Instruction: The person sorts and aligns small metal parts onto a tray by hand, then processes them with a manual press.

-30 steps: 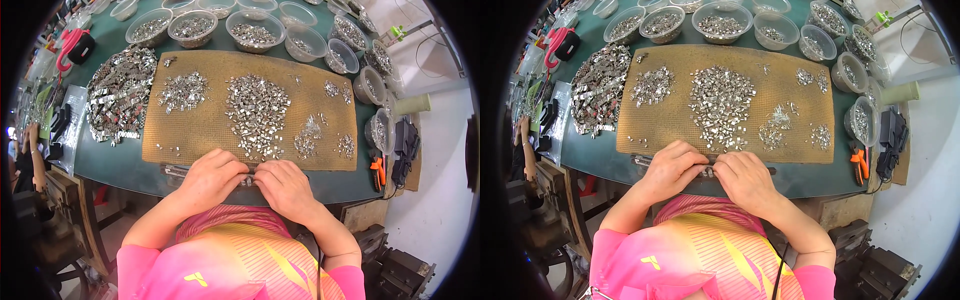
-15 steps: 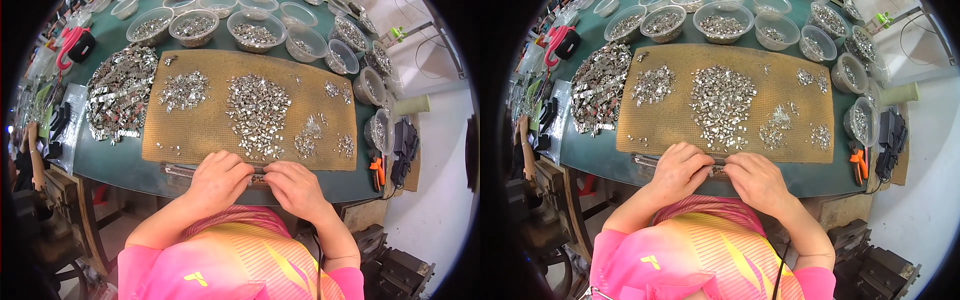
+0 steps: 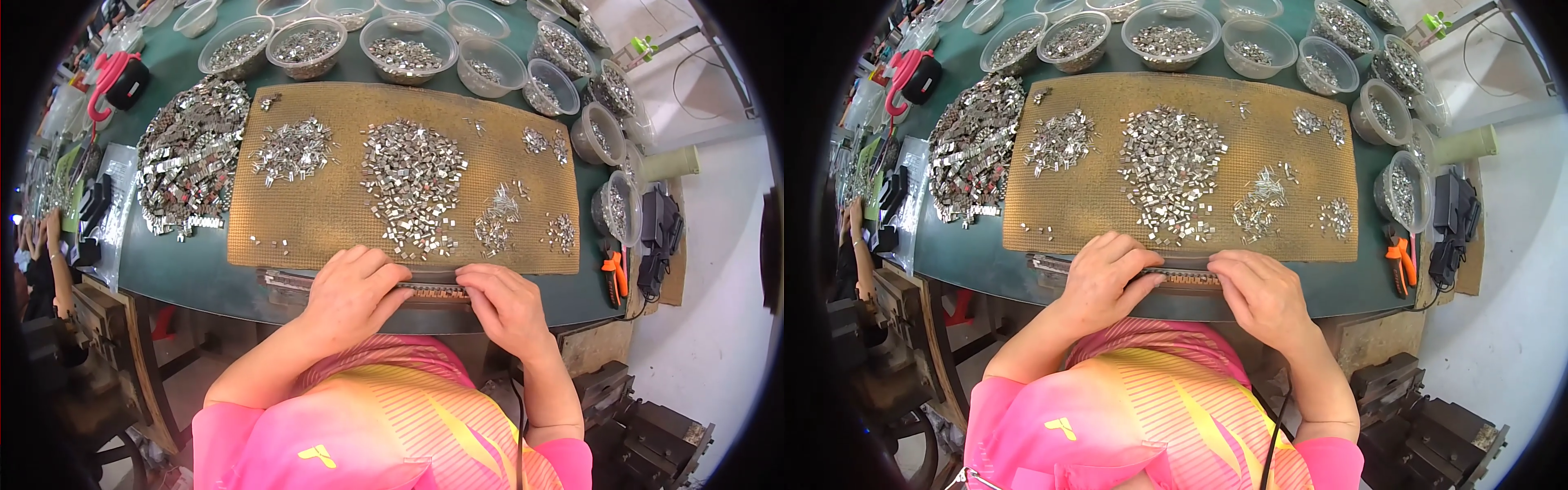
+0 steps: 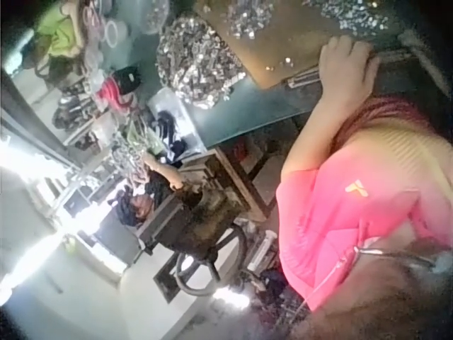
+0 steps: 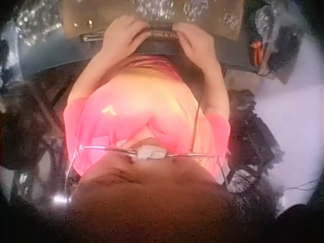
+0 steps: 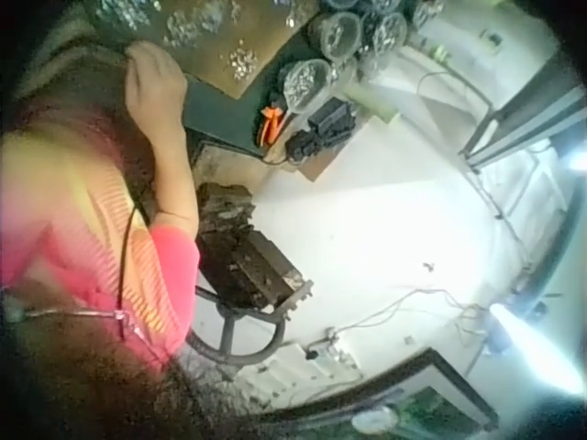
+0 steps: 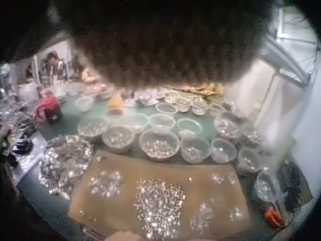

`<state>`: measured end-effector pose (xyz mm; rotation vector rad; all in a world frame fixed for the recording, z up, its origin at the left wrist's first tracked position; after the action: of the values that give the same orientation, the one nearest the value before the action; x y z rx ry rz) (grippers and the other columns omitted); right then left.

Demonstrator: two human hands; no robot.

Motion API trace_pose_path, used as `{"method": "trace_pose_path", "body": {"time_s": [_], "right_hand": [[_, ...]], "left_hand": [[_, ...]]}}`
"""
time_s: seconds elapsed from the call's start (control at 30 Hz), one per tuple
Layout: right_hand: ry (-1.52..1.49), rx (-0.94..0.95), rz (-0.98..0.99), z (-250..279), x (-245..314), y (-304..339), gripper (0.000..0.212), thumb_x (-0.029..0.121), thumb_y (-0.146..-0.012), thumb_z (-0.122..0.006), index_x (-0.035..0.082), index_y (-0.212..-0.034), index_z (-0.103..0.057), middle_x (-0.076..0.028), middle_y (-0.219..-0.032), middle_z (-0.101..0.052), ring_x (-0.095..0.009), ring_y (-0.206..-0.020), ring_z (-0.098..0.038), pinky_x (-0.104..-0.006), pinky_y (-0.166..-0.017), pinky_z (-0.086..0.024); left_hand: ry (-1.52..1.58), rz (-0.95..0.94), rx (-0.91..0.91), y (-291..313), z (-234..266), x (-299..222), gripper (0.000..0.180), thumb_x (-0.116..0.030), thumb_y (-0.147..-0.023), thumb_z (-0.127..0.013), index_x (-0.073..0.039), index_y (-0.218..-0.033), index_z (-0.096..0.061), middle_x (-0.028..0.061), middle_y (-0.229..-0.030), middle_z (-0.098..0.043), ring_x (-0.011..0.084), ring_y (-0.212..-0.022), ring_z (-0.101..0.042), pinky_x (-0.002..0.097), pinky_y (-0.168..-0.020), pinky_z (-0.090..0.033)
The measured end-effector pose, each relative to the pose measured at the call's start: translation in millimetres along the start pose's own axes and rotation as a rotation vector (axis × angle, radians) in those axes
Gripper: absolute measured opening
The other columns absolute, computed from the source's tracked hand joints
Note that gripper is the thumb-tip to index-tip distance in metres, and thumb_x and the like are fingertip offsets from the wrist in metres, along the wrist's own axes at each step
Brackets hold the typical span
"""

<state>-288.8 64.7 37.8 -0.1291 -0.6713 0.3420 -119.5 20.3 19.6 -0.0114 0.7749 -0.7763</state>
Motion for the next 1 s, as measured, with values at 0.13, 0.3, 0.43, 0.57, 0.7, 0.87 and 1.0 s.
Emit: {"method": "trace_pose_path", "body": {"time_s": [0.13,0.3,0.43,0.57,0.7,0.87,1.0], "right_hand": [[0.004,-0.049,-0.052,8,-9,11,0.019,0.0,-0.086,-0.071,0.005,-0.105,-0.069,-0.009,-0.105,-0.073,-0.03,-0.095,-0.071,-0.0397,-0.082,-0.057],[0.026,-0.072,-0.026,4,-6,15,0.019,0.0,-0.086,-0.072,0.006,-0.104,-0.07,-0.008,-0.104,-0.072,-0.029,-0.096,-0.071,-0.0396,-0.081,-0.057],[0.113,-0.073,0.06,1,5,15,0.024,0.001,-0.08,-0.074,0.008,-0.103,-0.072,-0.006,-0.105,-0.07,-0.028,-0.097,-0.068,-0.039,-0.081,-0.057],[0.259,-0.064,0.136,-2,14,16,0.029,0.003,-0.075,-0.074,0.01,-0.104,-0.072,-0.004,-0.107,-0.068,-0.026,-0.097,-0.067,-0.0387,-0.082,-0.056],[0.279,-0.056,0.158,-3,15,15,0.028,0.003,-0.077,-0.074,0.009,-0.104,-0.072,-0.005,-0.107,-0.068,-0.027,-0.099,-0.067,-0.0389,-0.082,-0.056],[0.068,-0.068,0.018,4,-3,15,0.022,0.002,-0.083,-0.074,0.007,-0.104,-0.07,-0.006,-0.103,-0.07,-0.028,-0.096,-0.069,-0.0391,-0.082,-0.056],[0.009,-0.093,-0.033,5,-7,18,0.02,0.002,-0.085,-0.074,0.007,-0.104,-0.07,-0.005,-0.1,-0.07,-0.028,-0.093,-0.069,-0.0393,-0.083,-0.056]], "left_hand": [[-0.026,-0.013,-0.016,-2,1,-2,0.02,-0.017,-0.082,-0.081,-0.009,-0.097,-0.07,0.0057,-0.087,-0.062,0.0278,-0.082,-0.06,0.0404,-0.073,-0.048],[-0.001,0.033,0.032,-2,-2,1,0.016,-0.019,-0.086,-0.077,-0.011,-0.097,-0.069,0.0054,-0.089,-0.059,0.0282,-0.088,-0.059,0.0409,-0.078,-0.047],[0.023,0.044,0.04,-2,-1,1,0.015,-0.018,-0.086,-0.077,-0.011,-0.096,-0.069,0.0054,-0.089,-0.059,0.0285,-0.088,-0.059,0.0411,-0.078,-0.047],[0.002,0.027,0.008,-4,0,-4,0.016,-0.015,-0.083,-0.08,-0.009,-0.095,-0.07,0.0063,-0.086,-0.062,0.0291,-0.084,-0.06,0.0408,-0.077,-0.048],[0.009,0.042,0.023,-4,-1,-2,0.014,-0.016,-0.085,-0.077,-0.009,-0.095,-0.07,0.0066,-0.087,-0.062,0.029,-0.086,-0.06,0.0406,-0.078,-0.048],[0.072,0.063,0.034,-2,4,3,0.013,-0.015,-0.088,-0.075,-0.008,-0.097,-0.069,0.008,-0.09,-0.063,0.0298,-0.088,-0.061,0.0411,-0.078,-0.049],[0.162,0.043,-0.06,5,24,9,0.013,-0.008,-0.087,-0.075,-0.006,-0.1,-0.07,0.0095,-0.094,-0.066,0.0304,-0.089,-0.063,0.0406,-0.077,-0.051]]}}
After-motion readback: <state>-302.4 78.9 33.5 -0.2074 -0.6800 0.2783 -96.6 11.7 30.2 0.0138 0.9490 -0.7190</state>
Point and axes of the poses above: each hand's wrist, its own y-axis away from the middle knuckle, its own z-axis out of the back of the hand, x = y × z, the point moved 9 cm from there along -y, towards the middle knuckle
